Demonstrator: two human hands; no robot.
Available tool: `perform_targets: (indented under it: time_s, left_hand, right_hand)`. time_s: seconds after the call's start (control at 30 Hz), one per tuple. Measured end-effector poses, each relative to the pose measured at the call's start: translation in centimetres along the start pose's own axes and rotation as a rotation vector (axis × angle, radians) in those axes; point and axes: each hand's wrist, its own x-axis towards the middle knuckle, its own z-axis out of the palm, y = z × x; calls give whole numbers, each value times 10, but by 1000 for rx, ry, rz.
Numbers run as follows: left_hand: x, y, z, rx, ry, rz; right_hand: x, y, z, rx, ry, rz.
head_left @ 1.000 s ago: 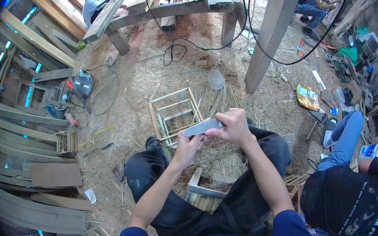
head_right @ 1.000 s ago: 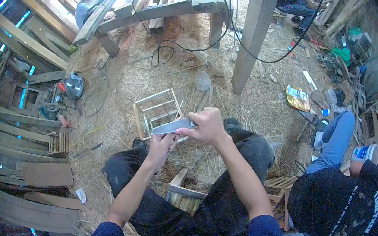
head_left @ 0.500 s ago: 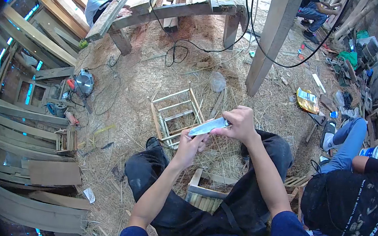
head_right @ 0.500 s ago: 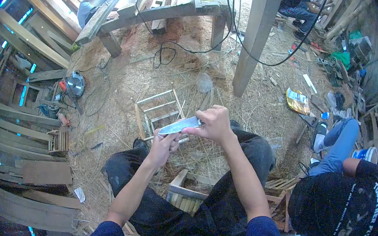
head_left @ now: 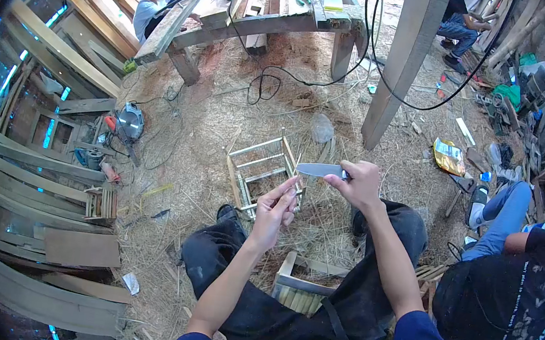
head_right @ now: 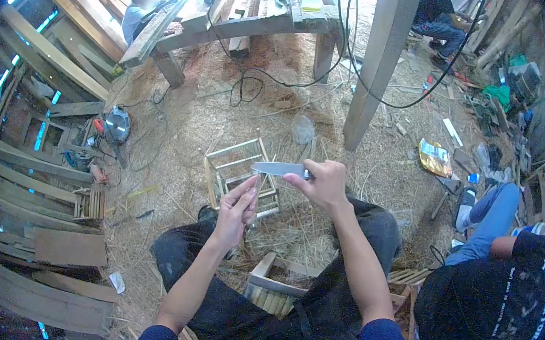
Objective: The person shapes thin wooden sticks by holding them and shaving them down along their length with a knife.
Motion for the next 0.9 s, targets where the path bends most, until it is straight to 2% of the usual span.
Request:
perform_targets:
  time_s: [0.1, 0.13, 0.27, 0.57, 0.67, 0.77, 0.8, 0.9]
  left_hand:
    - [3, -1, 3, -17, -14, 22]
    - [3, -1, 3, -20, -27, 28]
    - [8, -7, 5, -30, -23, -2]
    - [9, -2, 5, -63, -53, 29]
    - [6, -9, -4, 0, -17, 50]
    - [-1, 1, -2, 90, -18, 89]
    - [-2, 2, -4, 67, 12, 90]
    - [4, 7, -11, 29, 88, 102]
  right_hand:
    - [2, -15, 13, 91, -8, -141]
    - [1, -20, 15, 77, -89, -171]
    - [4, -33, 28, 180, -73, -193]
    - [12, -26, 16, 61, -120, -248]
    - [13, -11, 23, 98, -25, 36]
    - [21, 9, 12, -14, 11, 282]
    - [21, 2, 9, -13, -3, 297]
    - [6, -16, 13, -22, -77, 92]
